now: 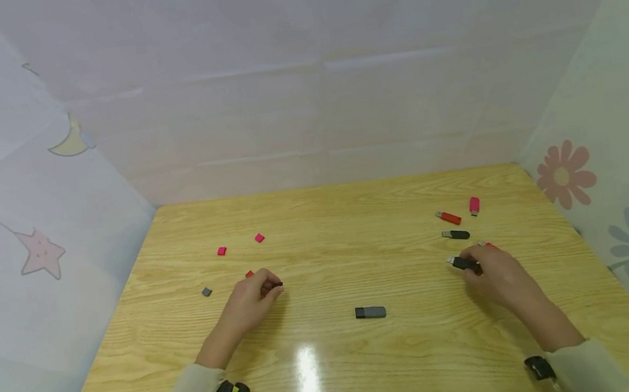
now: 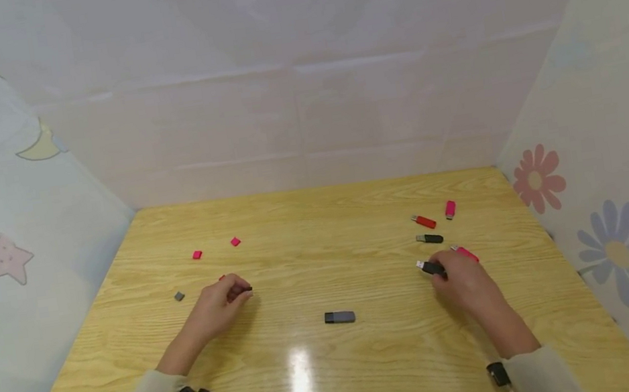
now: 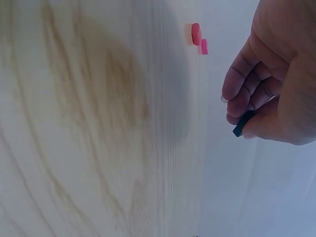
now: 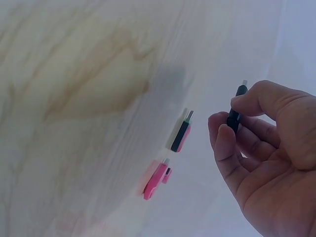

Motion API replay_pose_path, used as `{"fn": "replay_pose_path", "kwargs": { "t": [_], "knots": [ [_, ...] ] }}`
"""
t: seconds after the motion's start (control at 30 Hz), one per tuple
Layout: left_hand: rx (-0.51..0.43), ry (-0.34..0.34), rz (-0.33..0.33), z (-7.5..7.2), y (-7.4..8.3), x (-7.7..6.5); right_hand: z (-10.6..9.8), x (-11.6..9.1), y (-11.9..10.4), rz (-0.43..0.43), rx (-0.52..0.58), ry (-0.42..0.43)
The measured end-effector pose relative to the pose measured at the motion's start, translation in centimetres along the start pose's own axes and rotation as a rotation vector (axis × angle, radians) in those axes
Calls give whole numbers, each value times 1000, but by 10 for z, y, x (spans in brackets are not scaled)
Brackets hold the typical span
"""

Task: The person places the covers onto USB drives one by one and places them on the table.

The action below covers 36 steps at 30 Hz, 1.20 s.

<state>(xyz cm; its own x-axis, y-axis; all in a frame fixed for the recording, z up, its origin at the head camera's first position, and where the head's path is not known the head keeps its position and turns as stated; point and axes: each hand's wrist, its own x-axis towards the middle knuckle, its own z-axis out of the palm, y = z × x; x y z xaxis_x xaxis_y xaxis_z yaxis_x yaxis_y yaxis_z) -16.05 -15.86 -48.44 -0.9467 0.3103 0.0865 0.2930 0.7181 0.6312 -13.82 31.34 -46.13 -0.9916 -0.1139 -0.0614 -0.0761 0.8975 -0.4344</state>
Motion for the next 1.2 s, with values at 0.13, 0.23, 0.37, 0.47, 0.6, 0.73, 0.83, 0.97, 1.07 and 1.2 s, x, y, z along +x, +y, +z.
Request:
{"fn": "replay_pose_path", "kwargs": {
  "t": [0.13, 0.23, 0.37, 0.47, 0.6, 0.73, 0.83, 0.97, 1.07, 1.2],
  "knots": [
    [-15, 2, 16, 2, 3, 2, 2, -1, -5, -10, 6, -7],
    [-28, 5, 31, 4, 5, 3, 3, -1, -8, -15, 12, -6],
    [-38, 6, 49, 5, 9, 4, 5, -2, -13, -25, 18, 6],
    [-39, 5, 64, 8, 10, 6, 7, -2, -15, -24, 22, 9],
    [-39, -3, 76, 12, 14, 8, 9, -1, -19, -38, 23, 14],
    [-38, -19, 65, 13, 17, 9, 10, -1, -23, -56, 17, 22],
    [-47, -29, 68, 14, 19, 9, 11, -2, -26, -52, 12, 27],
    [-56, -39, 79, 16, 22, 10, 11, -3, -31, -40, 17, 22],
    [-53, -47, 78, 18, 23, 11, 12, -3, -35, -37, 25, 7],
    [-50, -51, 90, 22, 26, 13, 13, -3, -39, -44, 24, -1]
  ]
}}
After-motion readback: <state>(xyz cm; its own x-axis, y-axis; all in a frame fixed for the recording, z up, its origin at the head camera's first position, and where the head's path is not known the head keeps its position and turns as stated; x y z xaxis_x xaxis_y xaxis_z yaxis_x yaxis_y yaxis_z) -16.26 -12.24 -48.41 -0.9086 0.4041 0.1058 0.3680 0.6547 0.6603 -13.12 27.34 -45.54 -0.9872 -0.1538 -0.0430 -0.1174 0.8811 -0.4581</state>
